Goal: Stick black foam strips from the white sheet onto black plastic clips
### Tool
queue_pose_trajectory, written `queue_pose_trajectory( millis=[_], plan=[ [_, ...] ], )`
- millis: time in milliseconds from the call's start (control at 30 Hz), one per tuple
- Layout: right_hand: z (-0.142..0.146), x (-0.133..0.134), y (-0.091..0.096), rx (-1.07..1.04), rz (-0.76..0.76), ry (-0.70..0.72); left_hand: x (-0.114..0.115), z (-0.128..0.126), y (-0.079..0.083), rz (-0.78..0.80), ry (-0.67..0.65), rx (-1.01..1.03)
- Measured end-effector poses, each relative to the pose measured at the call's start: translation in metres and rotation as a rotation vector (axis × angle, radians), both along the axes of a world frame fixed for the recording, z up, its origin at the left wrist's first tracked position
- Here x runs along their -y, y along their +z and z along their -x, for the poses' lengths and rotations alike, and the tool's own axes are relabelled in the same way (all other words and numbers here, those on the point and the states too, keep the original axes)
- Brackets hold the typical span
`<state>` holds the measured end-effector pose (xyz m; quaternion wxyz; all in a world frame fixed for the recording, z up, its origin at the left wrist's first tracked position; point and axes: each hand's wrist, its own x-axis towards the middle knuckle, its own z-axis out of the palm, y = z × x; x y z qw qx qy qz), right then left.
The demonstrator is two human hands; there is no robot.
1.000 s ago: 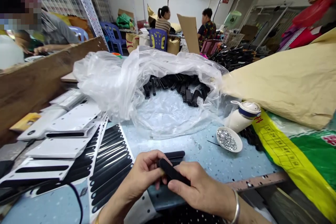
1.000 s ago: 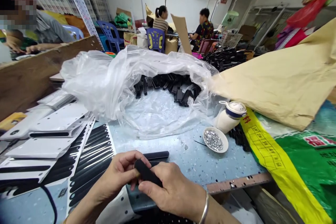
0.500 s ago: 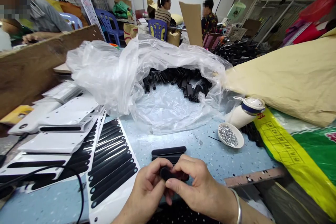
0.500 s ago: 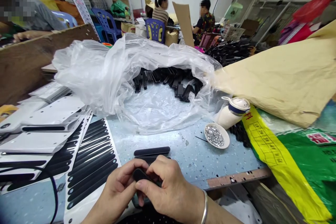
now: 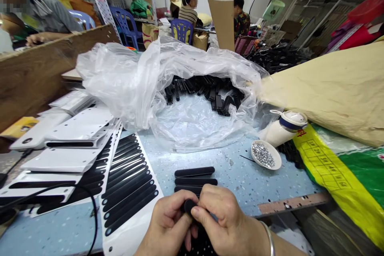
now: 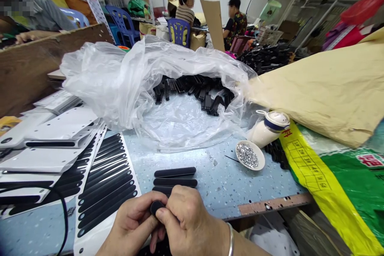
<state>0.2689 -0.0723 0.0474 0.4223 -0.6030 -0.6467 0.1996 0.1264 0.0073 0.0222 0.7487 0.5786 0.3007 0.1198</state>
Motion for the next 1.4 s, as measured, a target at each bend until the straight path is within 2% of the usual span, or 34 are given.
queue_pose_trajectory(
  millis=[200, 367, 433, 567, 700, 867, 933, 1000, 1100, 1167, 1233, 1300, 1400],
  plan=[
    [0.002, -0.001, -0.002, -0.006, 0.013, -0.027, 0.0, 0.0, -0.002, 0.031, 0.017, 0.011],
    [-0.006, -0.003, 0.007, -0.274, 0.285, -0.073, -0.002, 0.002, -0.004, 0.076, 0.016, 0.106],
    [-0.007, -0.003, 0.01, -0.3, 0.324, -0.075, -0.003, 0.003, -0.003, 0.057, 0.029, 0.128],
    [0.0, -0.003, 0.011, 0.014, 0.162, -0.057, -0.002, 0.004, 0.001, -0.037, 0.027, 0.134],
    [0.007, -0.004, 0.011, 0.337, -0.016, 0.05, 0.004, 0.004, 0.003, -0.116, 0.013, 0.084],
    [0.01, -0.004, 0.006, 0.46, -0.094, 0.094, 0.01, 0.005, 0.0, -0.196, 0.019, 0.079],
    [0.011, -0.004, 0.001, 0.429, -0.058, 0.058, 0.011, 0.005, -0.003, -0.147, 0.021, 0.07],
    [0.009, -0.006, -0.003, 0.316, 0.038, -0.019, 0.009, 0.005, -0.007, -0.063, 0.009, 0.066],
    [-0.005, -0.004, -0.001, -0.043, 0.243, -0.088, -0.001, 0.006, -0.012, 0.057, 0.033, 0.101],
    [-0.019, 0.001, 0.003, -0.246, 0.314, -0.093, -0.011, 0.007, -0.013, 0.076, 0.106, 0.136],
    [-0.03, 0.007, 0.006, -0.286, 0.293, -0.117, -0.023, 0.008, -0.01, 0.052, 0.19, 0.164],
    [-0.035, 0.011, 0.004, -0.213, 0.237, -0.125, -0.035, 0.007, -0.007, 0.01, 0.238, 0.192],
    [-0.031, 0.008, -0.006, -0.08, 0.065, -0.082, -0.05, 0.001, -0.002, -0.014, 0.255, 0.224]
  ],
)
